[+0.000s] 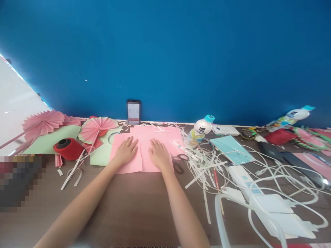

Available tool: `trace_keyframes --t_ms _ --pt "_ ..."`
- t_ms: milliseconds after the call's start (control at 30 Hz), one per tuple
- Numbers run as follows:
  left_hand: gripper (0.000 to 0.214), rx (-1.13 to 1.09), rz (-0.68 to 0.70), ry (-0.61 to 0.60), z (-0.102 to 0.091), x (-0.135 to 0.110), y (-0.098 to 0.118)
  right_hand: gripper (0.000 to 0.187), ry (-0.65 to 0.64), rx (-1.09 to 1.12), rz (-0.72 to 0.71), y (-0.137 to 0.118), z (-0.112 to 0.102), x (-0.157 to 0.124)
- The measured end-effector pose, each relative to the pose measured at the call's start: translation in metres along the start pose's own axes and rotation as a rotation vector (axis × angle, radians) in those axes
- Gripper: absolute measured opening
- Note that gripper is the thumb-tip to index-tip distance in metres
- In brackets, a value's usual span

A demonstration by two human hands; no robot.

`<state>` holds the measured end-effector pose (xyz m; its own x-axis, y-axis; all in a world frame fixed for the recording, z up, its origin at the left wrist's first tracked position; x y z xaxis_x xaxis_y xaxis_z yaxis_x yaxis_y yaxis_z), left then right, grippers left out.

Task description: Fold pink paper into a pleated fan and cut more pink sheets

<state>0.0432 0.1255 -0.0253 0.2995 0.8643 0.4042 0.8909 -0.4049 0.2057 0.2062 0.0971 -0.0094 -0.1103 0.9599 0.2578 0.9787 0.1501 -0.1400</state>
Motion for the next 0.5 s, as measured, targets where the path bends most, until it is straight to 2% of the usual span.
trace_keyframes --t_ms 500 --pt "0.048 0.002 -0.030 0.024 -0.0031 -0.0031 0.0040 0.051 0.001 -0.004 0.000 0.0008 0.0015 -0.0005"
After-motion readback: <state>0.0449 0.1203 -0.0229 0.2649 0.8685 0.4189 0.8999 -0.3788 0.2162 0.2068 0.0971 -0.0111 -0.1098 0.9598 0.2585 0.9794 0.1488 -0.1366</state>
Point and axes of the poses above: each hand's wrist, its own x-axis towards the middle knuckle, its own z-axis out of the palm, y = z × x, the point moved 5 cm from there along x, towards the middle knuckle, and after that the axes turned 15 degrees about y, right-handed, at the moved point
